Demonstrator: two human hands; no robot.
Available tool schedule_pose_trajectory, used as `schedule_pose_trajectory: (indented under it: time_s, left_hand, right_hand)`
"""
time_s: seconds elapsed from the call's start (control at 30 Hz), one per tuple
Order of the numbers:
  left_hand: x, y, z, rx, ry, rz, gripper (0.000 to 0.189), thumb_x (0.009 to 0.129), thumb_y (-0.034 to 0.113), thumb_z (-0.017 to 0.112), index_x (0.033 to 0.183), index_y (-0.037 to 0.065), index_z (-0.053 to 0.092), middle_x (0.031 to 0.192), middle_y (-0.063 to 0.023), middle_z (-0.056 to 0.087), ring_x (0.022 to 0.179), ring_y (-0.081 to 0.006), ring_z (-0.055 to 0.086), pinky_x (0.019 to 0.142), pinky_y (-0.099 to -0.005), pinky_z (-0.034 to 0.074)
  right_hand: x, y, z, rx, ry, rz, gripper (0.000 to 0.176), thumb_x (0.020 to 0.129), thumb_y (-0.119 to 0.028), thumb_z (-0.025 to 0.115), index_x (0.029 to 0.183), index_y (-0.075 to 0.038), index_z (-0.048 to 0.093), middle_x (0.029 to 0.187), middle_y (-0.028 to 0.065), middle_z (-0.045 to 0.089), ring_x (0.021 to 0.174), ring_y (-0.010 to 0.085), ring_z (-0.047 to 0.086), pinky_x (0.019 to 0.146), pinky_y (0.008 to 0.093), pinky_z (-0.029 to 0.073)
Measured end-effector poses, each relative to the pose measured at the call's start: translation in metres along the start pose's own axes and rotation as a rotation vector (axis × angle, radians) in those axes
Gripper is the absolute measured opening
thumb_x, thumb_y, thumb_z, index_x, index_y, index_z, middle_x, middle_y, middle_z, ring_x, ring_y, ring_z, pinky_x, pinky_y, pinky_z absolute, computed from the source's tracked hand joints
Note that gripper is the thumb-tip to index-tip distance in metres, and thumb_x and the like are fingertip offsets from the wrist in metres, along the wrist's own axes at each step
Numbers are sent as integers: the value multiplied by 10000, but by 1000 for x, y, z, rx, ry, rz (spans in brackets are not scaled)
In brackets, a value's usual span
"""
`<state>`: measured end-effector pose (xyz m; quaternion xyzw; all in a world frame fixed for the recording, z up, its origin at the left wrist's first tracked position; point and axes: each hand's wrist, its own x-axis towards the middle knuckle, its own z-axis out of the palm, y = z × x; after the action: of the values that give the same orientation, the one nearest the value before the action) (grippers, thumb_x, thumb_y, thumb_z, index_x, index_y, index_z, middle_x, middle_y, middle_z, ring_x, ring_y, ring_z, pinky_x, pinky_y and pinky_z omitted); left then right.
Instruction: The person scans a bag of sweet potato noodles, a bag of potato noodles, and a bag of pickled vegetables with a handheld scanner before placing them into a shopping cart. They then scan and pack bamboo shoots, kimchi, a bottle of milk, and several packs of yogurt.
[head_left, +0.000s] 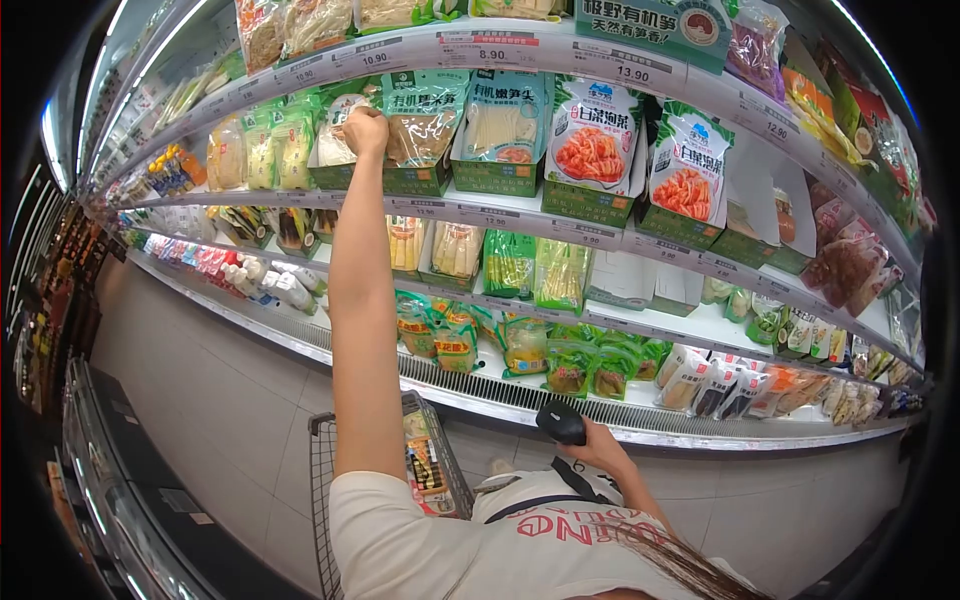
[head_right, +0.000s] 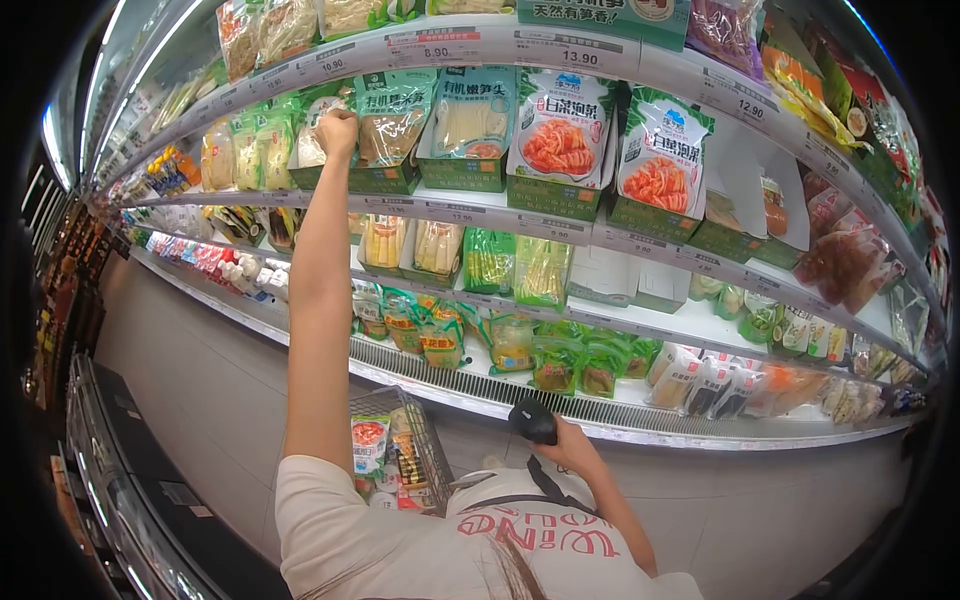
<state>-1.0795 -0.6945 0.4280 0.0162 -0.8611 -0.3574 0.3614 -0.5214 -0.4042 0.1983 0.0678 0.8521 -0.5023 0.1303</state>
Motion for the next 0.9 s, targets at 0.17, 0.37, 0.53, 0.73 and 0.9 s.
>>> schedule_pose_trajectory:
  time_s: [0.17, 0.37, 0.53, 0.73, 0.9]
  left_hand:
    - [-7, 14, -3, 56, 31, -5, 244, 745, 203, 631, 910, 64, 743, 943, -205, 700, 929, -378, 659, 863, -429, 499]
    - [-10, 28, -2, -23, 4, -132, 179, 776, 131, 600, 887, 27, 694, 998, -210, 685, 985, -380, 629, 884, -417, 461]
    - [-8, 16, -2, -478, 146, -17, 216, 879, 87, 526, 1007, -86, 510, 938, -175, 599, 860, -245, 574, 809, -377, 465]
    - [-45, 43, -38, -949, 86, -162, 199, 1013, 161, 456, 1065, -25, 503, 953, -103, 604, 845, -171, 569, 763, -317, 473]
    - [-30, -8, -20, -1421, -82, -317, 165, 974, 61, 425, 1012, 0, 573, 934, -48, 578, 783, -147, 503, 761, -284, 450]
  right_hand:
    - [0, 1, 2, 32, -13, 38, 561, 715, -300, 794, 1128, 16, 584, 952, 181, 679, 862, 259, 656, 799, 347, 492]
    - [-1, -1, 3, 7, 6, 23, 554, 724, -288, 790, 1142, 10, 581, 962, 173, 683, 858, 255, 661, 795, 344, 498]
    - [-4, 12, 5, 63, 57, 52, 560, 724, -275, 788, 1163, 2, 578, 958, 170, 687, 852, 257, 666, 786, 343, 503]
    - [-8, 11, 4, 37, 67, 58, 547, 718, -263, 791, 1153, -2, 585, 956, 180, 690, 870, 274, 673, 794, 352, 506]
    - [-3, 17, 8, 71, 75, 5, 537, 712, -275, 789, 1133, -3, 595, 977, 198, 692, 918, 320, 676, 812, 373, 502]
